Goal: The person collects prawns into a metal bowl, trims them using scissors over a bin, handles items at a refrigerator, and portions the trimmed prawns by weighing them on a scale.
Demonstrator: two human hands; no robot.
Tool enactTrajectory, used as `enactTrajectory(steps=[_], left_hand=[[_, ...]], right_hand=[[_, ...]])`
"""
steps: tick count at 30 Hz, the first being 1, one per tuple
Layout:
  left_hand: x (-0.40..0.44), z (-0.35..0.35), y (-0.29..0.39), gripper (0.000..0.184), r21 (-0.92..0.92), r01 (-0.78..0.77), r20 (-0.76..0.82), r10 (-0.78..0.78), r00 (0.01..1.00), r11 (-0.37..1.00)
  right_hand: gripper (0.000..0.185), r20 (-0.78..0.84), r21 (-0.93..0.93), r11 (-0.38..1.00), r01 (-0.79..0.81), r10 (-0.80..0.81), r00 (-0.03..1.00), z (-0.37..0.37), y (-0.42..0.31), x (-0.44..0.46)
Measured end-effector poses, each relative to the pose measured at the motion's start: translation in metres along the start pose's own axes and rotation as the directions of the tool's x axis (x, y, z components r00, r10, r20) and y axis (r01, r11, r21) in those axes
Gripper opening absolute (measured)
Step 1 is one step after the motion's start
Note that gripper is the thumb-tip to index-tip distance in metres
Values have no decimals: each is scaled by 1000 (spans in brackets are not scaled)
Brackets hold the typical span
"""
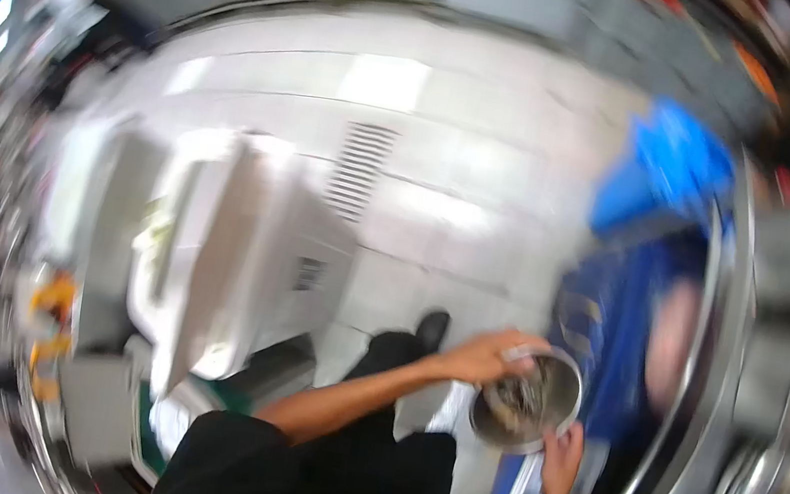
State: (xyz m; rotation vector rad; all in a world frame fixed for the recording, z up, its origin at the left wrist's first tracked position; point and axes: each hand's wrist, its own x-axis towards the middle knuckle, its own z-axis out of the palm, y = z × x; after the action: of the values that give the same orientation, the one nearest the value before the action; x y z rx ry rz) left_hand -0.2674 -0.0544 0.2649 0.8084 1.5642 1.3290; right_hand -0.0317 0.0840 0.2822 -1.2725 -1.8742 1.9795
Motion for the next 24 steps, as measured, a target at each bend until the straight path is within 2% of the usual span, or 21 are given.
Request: enactTrajectory(steps=[1,3,4,5,7,9,10,11,13,14,15,17,20,24], left_hand=[[-10,-27,21,44,22,2,-4,-1,1000,1000],[-30,-55,73,42,216,-120,-81,141,987,969],[-58,-65,140,45,405,102,-131,-53,990,909],[-70,-89,187,50,594,280,-323,-96,942,754],[-109,-148,291,52,655,260,-426,63,903,710],[-151,-190,405,45,692,7,-231,212,950,722],[-175,-210,453,40,751,-53,-187,290,939,659],[-188,-217,499,36,805,-106,-132,351,927,584],[-195,-228,562,20,920,-97,-108,483,869,380],[-192,-233,584,20,915,-89,-133,503,854,393],[-187,-240,603,22,922,-15,-157,408,899,388],[-192,-262,640,25,934,61,-178,313,933,351],[-196,-303,661,27,933,169,-258,266,929,317],[-189,-361,661,30,849,426,-505,244,828,314]], right_hand=[[18,-9,18,994,105,-104,994,16,-10,15],[18,202,37,997,-70,61,978,17,-66,28],[18,283,44,999,-21,7,959,14,-82,26],[19,343,32,999,17,-26,939,29,-104,56],[19,436,-14,998,60,-48,899,86,-193,74],[22,529,-118,989,86,-10,849,124,-253,86],[26,548,-63,983,173,-111,829,160,-285,84],[26,574,-43,977,209,-147,805,182,-310,87],[28,640,-38,978,207,-136,756,227,-354,104],[28,671,-44,981,188,-110,733,247,-371,117],[29,700,-56,985,162,-77,710,269,-387,129],[31,746,-92,986,142,-26,666,317,-410,154],[28,803,-229,933,279,19,595,400,-442,184],[25,934,-271,883,383,145,327,530,-479,215]])
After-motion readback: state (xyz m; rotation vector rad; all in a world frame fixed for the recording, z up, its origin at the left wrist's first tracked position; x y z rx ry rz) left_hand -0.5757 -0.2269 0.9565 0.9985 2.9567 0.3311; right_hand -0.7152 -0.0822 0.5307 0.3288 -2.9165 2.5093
